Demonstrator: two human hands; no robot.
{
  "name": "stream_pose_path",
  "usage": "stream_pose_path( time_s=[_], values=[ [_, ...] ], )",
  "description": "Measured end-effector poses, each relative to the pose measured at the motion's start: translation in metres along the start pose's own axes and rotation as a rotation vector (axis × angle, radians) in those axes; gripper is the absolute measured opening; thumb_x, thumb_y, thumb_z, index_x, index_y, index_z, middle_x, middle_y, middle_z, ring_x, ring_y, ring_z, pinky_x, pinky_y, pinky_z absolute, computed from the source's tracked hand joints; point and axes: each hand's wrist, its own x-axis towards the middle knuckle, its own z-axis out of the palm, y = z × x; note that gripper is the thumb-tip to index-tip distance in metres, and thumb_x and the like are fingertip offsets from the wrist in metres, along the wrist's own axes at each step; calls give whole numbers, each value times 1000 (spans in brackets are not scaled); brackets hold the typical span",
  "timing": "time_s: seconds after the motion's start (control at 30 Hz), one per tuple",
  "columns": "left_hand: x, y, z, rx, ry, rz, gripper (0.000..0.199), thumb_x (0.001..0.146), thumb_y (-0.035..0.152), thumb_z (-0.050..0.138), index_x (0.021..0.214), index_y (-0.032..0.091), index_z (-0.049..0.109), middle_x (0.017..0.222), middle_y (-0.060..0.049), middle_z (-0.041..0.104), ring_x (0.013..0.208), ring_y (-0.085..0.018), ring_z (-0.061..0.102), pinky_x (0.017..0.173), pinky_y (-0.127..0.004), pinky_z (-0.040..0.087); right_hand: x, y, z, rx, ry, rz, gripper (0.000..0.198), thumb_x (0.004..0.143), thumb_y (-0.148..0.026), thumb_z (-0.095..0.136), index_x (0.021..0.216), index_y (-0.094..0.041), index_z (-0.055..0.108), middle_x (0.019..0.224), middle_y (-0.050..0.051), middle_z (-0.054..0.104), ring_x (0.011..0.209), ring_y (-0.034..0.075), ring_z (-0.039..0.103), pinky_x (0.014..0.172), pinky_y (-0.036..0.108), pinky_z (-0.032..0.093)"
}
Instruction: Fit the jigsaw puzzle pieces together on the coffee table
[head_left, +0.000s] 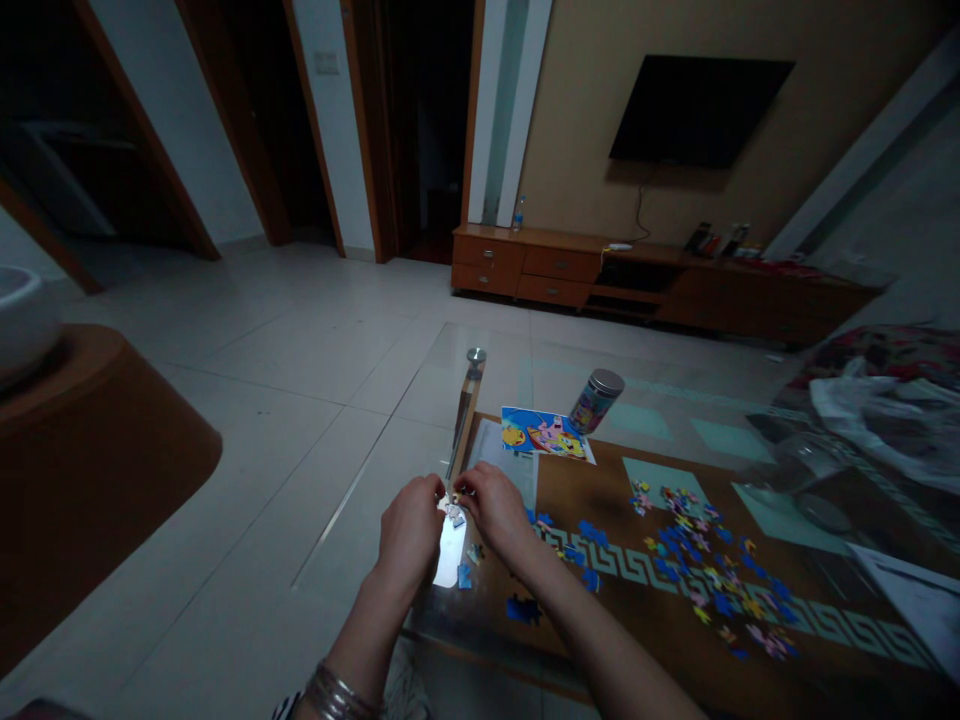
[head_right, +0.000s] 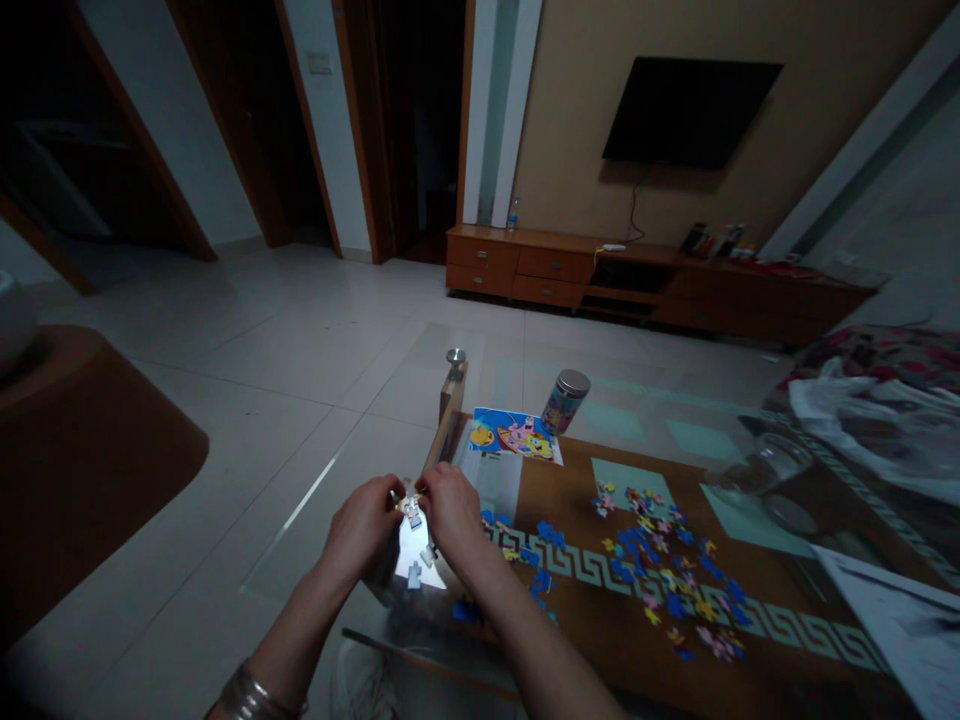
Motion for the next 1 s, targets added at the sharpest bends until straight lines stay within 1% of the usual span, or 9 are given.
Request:
stream_pose_path(
  time_s=[0.3,0.47,0.53,0.63,0.73,0.83,0.9,1.0],
  values=[
    [1,-3,3,-4,11,18,18,73,11,54,87,22,59,90,-3,64,82,-18,57,62,-25,33,-2,-3,-2,-24,3,31,12,81,-13,55,87,-16,65,92,8,63,89,20,57,77,27,41],
    [1,-4,3,1,0,26,14,75,15,55,87,21,58,90,-3,63,83,-18,58,63,-25,33,-7,0,-11,-10,-3,5,15,81,-14,56,93,-17,66,94,7,63,91,19,58,78,26,42],
    [1,-3,3,5,1,32,11,78,18,54,88,21,58,92,-4,64,85,-19,58,64,-26,34,-17,3,-18,12,20,-15,17,81,-13,56,95,-17,65,95,7,63,90,19,58,79,26,42],
    [1,-2,4,9,4,25,10,80,21,52,89,21,57,93,-4,64,88,-19,58,65,-26,35,-42,9,-27,57,67,-49,17,81,-9,56,91,-17,66,92,6,62,86,18,57,76,27,43],
    [1,-2,6,4,11,31,12,81,19,50,91,20,57,94,-5,64,89,-19,58,68,-25,36,-73,16,-32,94,110,-100,15,81,-8,55,86,-18,64,88,5,61,83,18,57,72,27,44],
    [-1,-3,8,-5,27,49,16,81,16,48,95,19,55,95,-6,64,89,-18,58,70,-25,36,-98,26,-34,122,194,-128,18,83,-5,51,85,-18,63,84,5,61,79,18,58,68,27,44],
    [-4,-3,8,-12,50,54,17,81,15,46,96,19,54,94,-6,64,89,-19,58,70,-25,37,-110,33,-36,134,234,-157,19,84,-4,49,87,-18,62,83,5,61,78,18,59,67,27,45],
    [-13,0,6,4,109,65,16,83,17,42,94,18,54,91,-6,63,88,-20,58,69,-27,38,-120,45,-42,125,252,-215,21,84,-4,46,90,-18,60,84,5,62,78,18,60,67,27,46]
  ],
)
